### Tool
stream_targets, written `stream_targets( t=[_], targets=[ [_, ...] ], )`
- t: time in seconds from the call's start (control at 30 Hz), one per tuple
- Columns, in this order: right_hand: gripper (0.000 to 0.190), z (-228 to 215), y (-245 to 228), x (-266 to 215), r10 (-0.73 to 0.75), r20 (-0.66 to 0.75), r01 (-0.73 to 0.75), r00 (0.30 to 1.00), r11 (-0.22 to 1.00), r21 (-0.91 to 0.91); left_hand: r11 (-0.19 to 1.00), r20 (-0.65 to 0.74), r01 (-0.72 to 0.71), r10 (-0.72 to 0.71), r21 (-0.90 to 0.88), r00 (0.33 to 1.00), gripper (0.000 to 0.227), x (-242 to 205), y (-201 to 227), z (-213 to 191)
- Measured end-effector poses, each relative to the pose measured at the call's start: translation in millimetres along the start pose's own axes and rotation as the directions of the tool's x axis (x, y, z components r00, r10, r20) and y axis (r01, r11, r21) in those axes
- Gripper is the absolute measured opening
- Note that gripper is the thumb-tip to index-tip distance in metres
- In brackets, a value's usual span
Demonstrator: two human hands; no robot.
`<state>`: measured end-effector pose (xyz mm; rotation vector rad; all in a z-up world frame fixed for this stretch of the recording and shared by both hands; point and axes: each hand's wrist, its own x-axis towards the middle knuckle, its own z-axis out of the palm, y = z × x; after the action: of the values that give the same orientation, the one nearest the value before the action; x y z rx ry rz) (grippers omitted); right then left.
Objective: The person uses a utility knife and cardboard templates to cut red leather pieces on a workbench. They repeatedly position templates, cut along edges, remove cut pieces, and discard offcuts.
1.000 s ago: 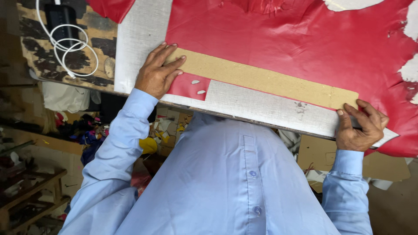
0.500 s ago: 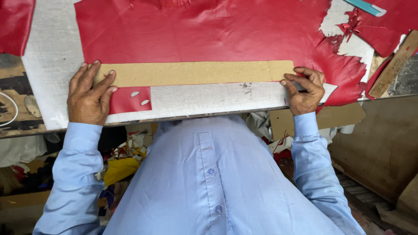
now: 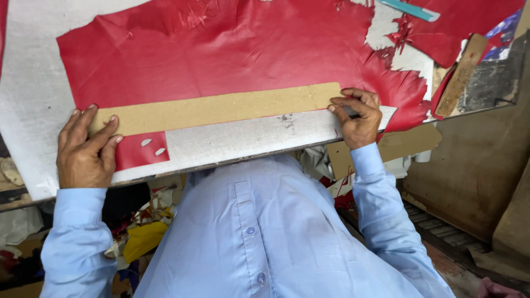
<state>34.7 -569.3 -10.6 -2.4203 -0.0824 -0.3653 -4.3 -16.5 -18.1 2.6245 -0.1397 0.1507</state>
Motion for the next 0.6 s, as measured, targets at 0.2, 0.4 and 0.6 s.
stream_targets(
  t=[0.2,0.4,0.6],
  targets=[
    [0.028,-48,53,80,-0.127,0.038,0.132,0.991,0.945,-0.299,0.985,-0.113,0.013,0.007,0.173,0.994,0.037,2,37,1],
    [0.029,-10,106,172,0.356,0.386,-0.158,0.851,0.875,-0.458,0.972,-0.265,0.234,-0.224,0.009,0.938,0.045,6,72,48],
    [0.03,-11,71,199,0.431,0.287,-0.358,0.855,0.893,-0.274,0.962,-0.356,0.272,-0.257,-0.008,0.898,0.048,-1,75,68]
  ],
)
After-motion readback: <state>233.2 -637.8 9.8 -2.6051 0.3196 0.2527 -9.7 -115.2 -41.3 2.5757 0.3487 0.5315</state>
